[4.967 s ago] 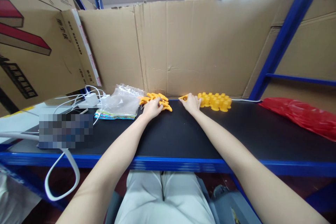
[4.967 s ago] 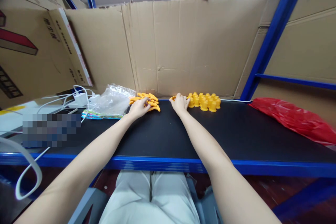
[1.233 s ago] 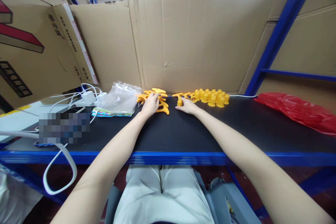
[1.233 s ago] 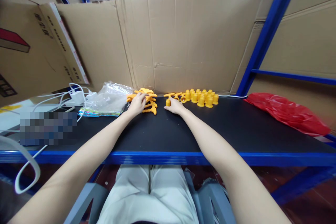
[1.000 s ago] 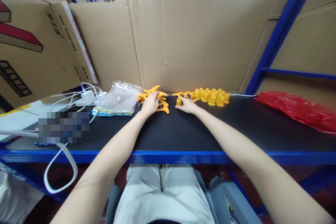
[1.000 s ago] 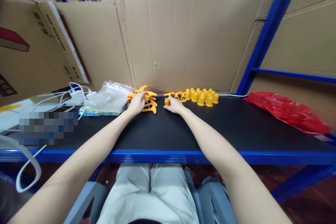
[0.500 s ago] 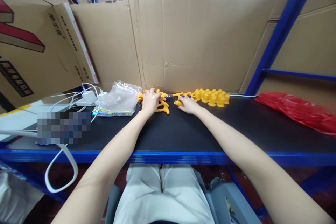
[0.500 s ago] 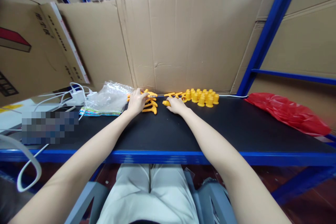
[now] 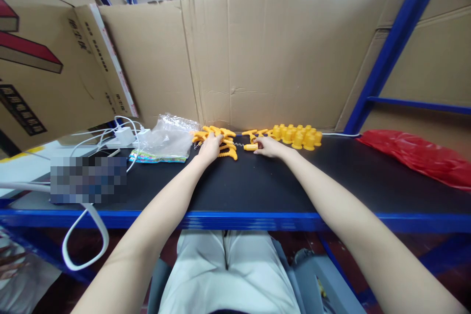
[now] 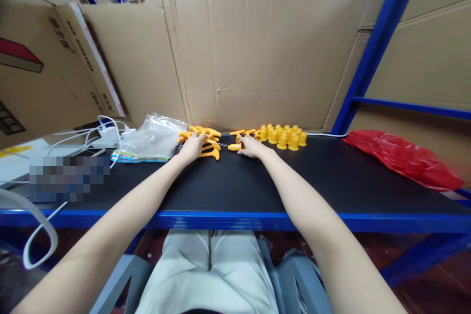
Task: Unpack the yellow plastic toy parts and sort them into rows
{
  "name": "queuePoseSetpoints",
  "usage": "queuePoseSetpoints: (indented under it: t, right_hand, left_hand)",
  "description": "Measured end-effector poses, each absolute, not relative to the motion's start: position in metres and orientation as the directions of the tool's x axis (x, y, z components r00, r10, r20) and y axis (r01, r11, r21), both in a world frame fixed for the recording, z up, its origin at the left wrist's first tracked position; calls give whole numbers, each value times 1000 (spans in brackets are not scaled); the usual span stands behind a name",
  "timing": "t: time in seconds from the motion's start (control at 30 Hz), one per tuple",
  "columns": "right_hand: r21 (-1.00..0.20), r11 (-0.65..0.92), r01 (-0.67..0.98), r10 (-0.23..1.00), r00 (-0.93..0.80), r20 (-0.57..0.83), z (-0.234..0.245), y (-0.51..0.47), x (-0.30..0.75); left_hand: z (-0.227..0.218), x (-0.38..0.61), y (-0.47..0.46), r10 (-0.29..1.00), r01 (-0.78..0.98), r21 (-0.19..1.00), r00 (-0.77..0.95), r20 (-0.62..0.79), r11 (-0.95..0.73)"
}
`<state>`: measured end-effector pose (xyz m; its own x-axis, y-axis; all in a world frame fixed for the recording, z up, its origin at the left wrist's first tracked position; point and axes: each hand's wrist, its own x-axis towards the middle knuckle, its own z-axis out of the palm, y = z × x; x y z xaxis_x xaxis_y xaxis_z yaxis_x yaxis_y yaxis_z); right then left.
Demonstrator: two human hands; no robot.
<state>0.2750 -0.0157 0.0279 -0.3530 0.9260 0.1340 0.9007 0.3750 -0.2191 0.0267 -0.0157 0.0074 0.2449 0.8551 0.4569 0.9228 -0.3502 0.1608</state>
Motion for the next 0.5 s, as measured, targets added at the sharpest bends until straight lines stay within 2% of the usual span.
queuePoseSetpoints:
  t: [0.17, 0.5]
  right_hand:
    - [-243, 402, 883, 915, -377, 146, 30, -16, 276]
    - [-458, 421, 783, 907, -350, 234, 26, -9, 282]
  left_hand:
    - [13, 30, -24, 881, 947, 133, 212, 423, -292]
    - [18, 32, -32, 893, 972, 87, 164, 418, -220]
